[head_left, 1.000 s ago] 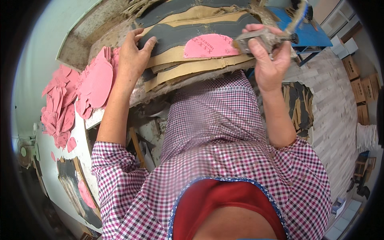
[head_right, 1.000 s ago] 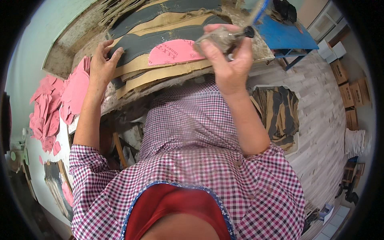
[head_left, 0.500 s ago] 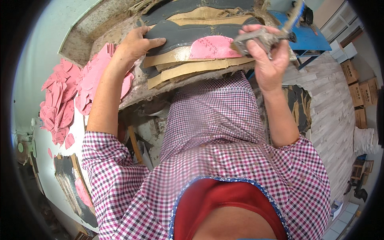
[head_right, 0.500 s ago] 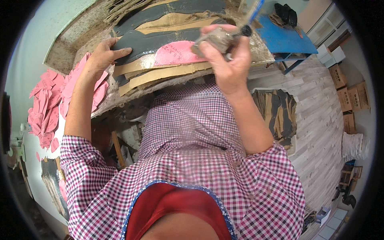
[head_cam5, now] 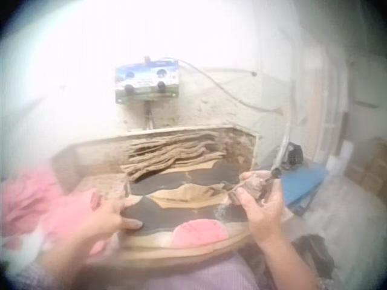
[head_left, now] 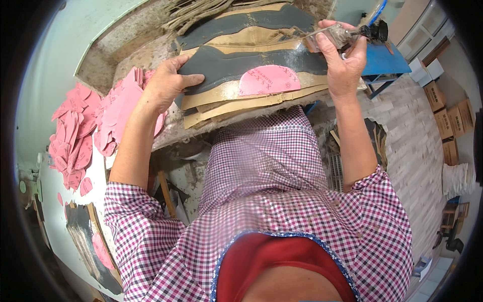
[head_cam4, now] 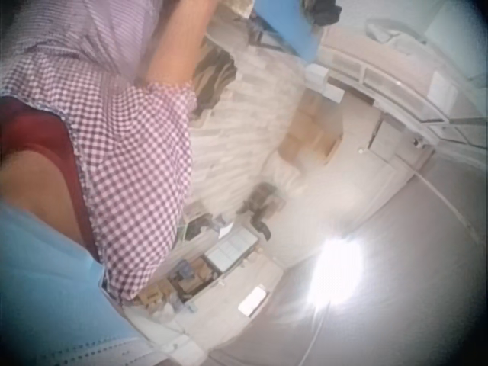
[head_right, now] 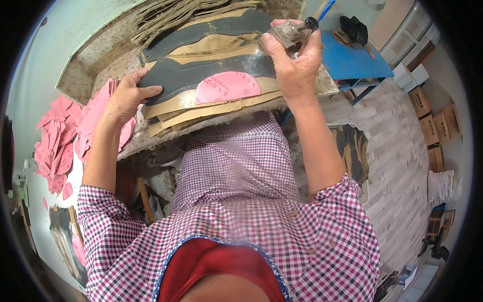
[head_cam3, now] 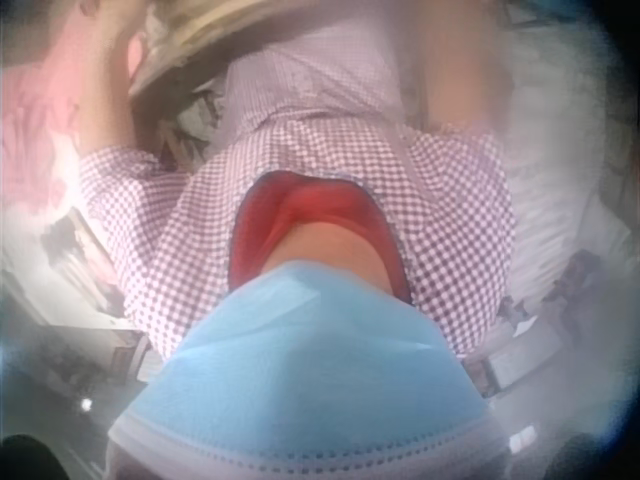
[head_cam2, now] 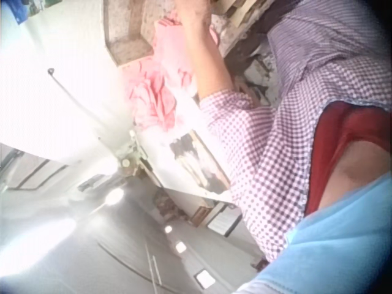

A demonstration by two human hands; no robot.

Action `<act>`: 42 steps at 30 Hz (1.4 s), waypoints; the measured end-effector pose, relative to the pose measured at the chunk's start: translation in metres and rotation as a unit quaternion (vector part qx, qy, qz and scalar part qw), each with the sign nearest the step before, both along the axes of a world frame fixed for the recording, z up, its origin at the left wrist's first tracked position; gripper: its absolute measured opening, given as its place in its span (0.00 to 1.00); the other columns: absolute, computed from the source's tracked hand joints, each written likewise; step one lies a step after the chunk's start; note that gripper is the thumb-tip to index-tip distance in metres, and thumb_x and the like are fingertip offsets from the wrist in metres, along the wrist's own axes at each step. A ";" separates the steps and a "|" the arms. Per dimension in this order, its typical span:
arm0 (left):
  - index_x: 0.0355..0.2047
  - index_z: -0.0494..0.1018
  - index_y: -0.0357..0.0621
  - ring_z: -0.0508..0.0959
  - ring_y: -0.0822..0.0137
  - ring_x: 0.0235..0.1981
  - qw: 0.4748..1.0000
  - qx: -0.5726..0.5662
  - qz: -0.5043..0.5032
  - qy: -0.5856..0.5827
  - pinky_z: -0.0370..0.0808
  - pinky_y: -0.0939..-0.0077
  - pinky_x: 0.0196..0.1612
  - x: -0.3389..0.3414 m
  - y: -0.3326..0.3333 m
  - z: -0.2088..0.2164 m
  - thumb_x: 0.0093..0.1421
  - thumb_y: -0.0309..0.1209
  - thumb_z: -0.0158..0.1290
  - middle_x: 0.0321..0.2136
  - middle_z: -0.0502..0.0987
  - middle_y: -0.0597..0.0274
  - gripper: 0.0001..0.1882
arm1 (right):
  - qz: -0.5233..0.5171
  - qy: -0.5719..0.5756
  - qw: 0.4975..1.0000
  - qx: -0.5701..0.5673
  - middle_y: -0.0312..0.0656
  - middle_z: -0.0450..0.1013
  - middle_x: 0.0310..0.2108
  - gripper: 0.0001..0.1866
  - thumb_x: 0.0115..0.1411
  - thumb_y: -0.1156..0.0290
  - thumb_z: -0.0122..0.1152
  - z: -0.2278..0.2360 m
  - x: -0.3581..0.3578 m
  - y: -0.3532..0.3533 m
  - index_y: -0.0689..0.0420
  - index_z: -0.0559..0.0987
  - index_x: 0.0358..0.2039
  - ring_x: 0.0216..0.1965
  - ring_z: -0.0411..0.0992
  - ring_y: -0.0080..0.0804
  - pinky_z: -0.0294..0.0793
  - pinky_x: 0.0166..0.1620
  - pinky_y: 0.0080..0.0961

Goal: The person places pink foam pieces onto black shoe insoles and presses them down using a metal tool. They repeat this process for multiple insoles, stacking the finished pieces on the table.

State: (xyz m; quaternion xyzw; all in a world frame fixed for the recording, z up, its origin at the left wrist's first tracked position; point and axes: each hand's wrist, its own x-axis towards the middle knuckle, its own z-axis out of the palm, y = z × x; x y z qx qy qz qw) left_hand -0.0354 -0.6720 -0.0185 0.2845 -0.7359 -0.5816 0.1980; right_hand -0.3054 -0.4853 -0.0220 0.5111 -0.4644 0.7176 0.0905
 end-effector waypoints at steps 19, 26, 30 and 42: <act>0.49 0.75 0.42 0.73 0.79 0.32 0.998 -0.058 0.035 0.012 0.66 0.85 0.35 0.002 0.022 0.004 0.54 0.26 0.59 0.34 0.78 0.71 0.20 | 0.132 -0.001 0.991 -0.023 0.52 0.74 0.47 0.18 0.61 0.80 0.59 0.001 0.035 -0.017 0.61 0.66 0.49 0.48 0.75 0.41 0.77 0.52 0.36; 0.51 0.74 0.41 0.76 0.72 0.40 0.999 0.028 -0.005 0.039 0.71 0.78 0.48 0.007 0.008 -0.005 0.53 0.25 0.59 0.40 0.79 0.65 0.23 | 0.042 -0.009 0.999 0.005 0.47 0.74 0.45 0.17 0.60 0.79 0.62 -0.005 0.011 0.007 0.61 0.67 0.46 0.43 0.75 0.31 0.77 0.47 0.28; 0.54 0.71 0.40 0.76 0.72 0.42 0.995 0.081 0.003 0.058 0.71 0.78 0.49 0.006 0.018 -0.003 0.53 0.25 0.59 0.43 0.78 0.64 0.26 | 0.122 -0.041 0.992 0.004 0.50 0.74 0.47 0.18 0.61 0.81 0.59 -0.012 0.048 -0.004 0.59 0.65 0.49 0.49 0.74 0.38 0.76 0.52 0.34; 0.59 0.67 0.38 0.75 0.73 0.46 1.000 0.007 0.017 0.019 0.70 0.80 0.52 0.002 0.023 -0.004 0.57 0.25 0.59 0.46 0.77 0.64 0.29 | 0.115 -0.055 0.991 -0.039 0.45 0.75 0.45 0.20 0.57 0.80 0.64 -0.014 0.046 0.003 0.60 0.67 0.48 0.42 0.75 0.28 0.77 0.46 0.25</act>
